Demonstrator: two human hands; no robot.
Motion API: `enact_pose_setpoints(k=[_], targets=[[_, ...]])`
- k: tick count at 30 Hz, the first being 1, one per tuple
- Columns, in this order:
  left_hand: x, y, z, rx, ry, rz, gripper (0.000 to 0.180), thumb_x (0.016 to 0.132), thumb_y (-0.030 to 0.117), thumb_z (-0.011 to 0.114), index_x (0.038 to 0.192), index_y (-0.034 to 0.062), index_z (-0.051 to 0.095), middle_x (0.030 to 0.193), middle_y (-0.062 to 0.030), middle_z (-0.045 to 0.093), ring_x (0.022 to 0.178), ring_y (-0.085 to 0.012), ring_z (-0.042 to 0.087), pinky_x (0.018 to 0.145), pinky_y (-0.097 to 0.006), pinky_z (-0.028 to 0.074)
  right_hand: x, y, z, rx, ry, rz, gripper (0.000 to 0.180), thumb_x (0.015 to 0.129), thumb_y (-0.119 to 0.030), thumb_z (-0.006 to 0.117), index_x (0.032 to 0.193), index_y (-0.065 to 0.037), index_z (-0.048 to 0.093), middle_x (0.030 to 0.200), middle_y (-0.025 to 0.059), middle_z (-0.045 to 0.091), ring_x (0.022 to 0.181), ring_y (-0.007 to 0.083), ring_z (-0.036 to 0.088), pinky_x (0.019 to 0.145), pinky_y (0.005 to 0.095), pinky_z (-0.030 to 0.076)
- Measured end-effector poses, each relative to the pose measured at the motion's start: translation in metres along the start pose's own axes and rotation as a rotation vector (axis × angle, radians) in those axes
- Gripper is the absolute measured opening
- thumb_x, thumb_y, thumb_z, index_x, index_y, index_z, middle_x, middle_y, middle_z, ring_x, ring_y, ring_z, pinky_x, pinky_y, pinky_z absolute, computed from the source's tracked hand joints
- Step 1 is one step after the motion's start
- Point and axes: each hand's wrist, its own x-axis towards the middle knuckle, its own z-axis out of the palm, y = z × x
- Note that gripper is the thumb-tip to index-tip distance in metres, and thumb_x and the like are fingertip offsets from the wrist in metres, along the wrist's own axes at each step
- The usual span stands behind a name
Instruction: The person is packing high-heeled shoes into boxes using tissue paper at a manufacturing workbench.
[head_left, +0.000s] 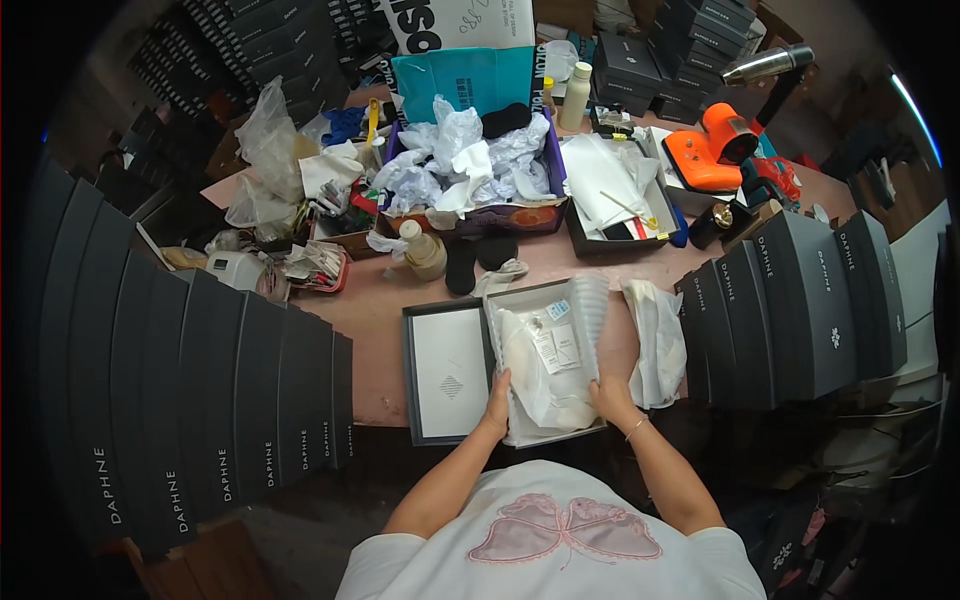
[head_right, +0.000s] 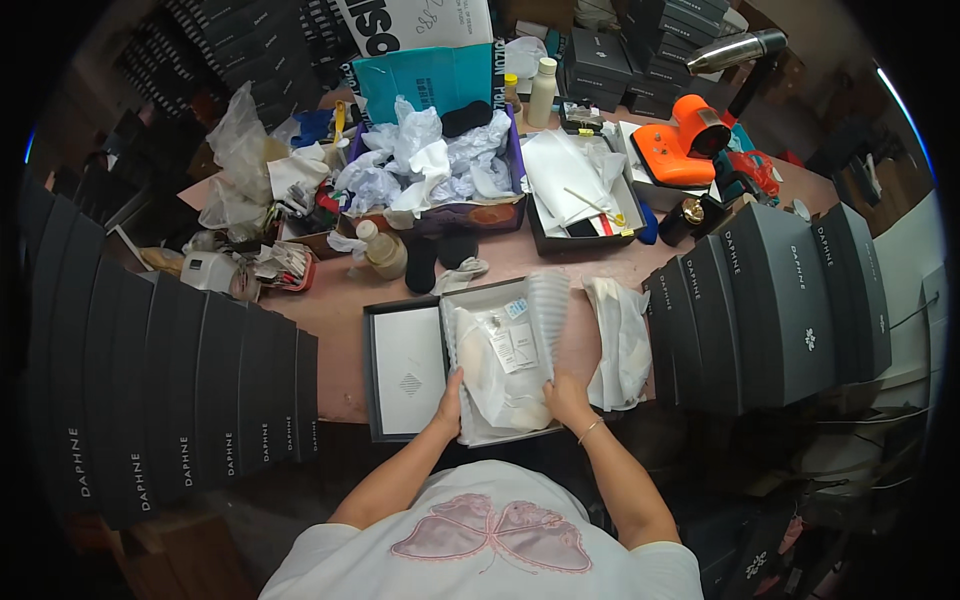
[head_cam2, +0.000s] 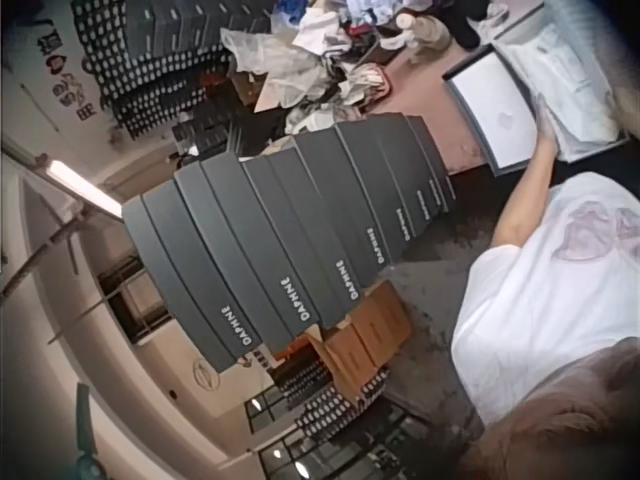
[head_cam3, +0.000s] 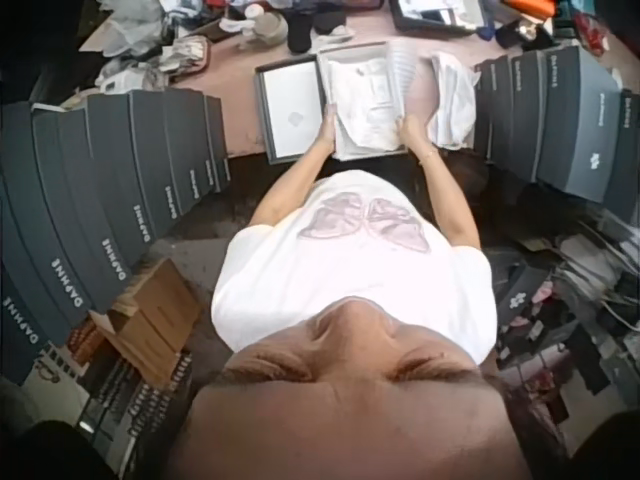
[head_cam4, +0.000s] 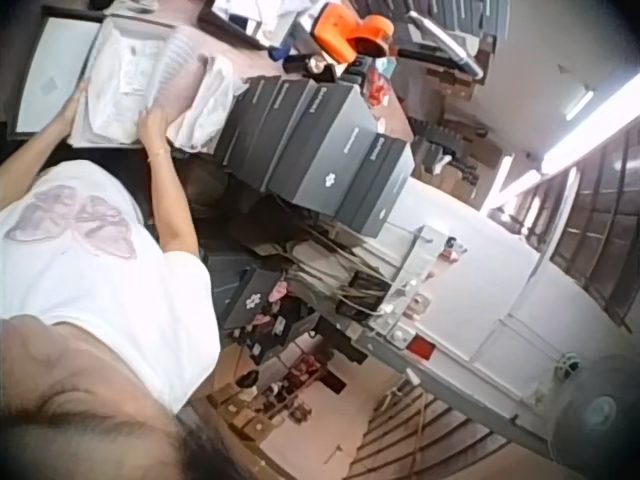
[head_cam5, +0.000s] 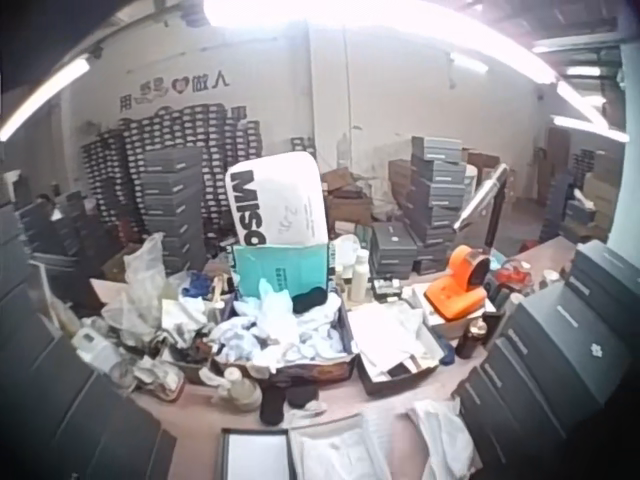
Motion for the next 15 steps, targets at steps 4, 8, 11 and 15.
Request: enact_pose_setpoints(k=[4,8,11,15], targets=[[-0.032,0.036,-0.019,0.518,0.404,0.229,0.065,0.097,0.035,0.047,0.143,-0.0042,0.024,0.146,-0.0186,0.03,0.133,-0.0272,0.034,0.108,-0.035,0.029,0.007,-0.045,0.037,0.073,0.223,-0.287,0.052,0.081,-0.016,0.059,0.125,0.009,0.045,0.106,0.0282,0.059,0.099,0.0442,0.056,0.083,0.0488,0.046],[-0.076,0.067,0.001,0.67,0.315,0.567,0.058,0.099,0.021,0.047,0.143,-0.006,0.022,0.147,-0.0216,0.029,0.135,-0.0292,0.033,0.11,-0.036,0.027,-0.007,-0.134,0.021,-0.067,-0.04,-0.386,0.056,0.082,-0.025,0.062,0.127,0.005,0.046,0.107,0.0247,0.06,0.099,0.0391,0.058,0.081,0.0448,0.048],[-0.111,0.081,0.02,0.671,0.253,0.582,0.057,0.098,0.018,0.048,0.143,-0.0057,0.023,0.145,-0.0215,0.031,0.134,-0.0304,0.034,0.109,-0.04,0.029,0.006,-0.118,0.069,-0.178,-0.276,-0.298,0.055,0.082,-0.03,0.064,0.123,0.003,0.05,0.103,0.0232,0.062,0.092,0.0364,0.06,0.078,0.0431,0.049],[-0.156,0.082,0.029,1.038,0.197,0.662,0.09,0.082,0.023,0.072,0.145,-0.0038,0.013,0.147,-0.0248,0.024,0.137,-0.0325,0.028,0.109,-0.045,0.029,0.014,-0.122,0.037,0.226,-0.251,-0.138,0.05,0.081,-0.03,0.065,0.117,0.002,0.053,0.095,0.0231,0.064,0.083,0.036,0.062,0.073,0.0415,0.048]])
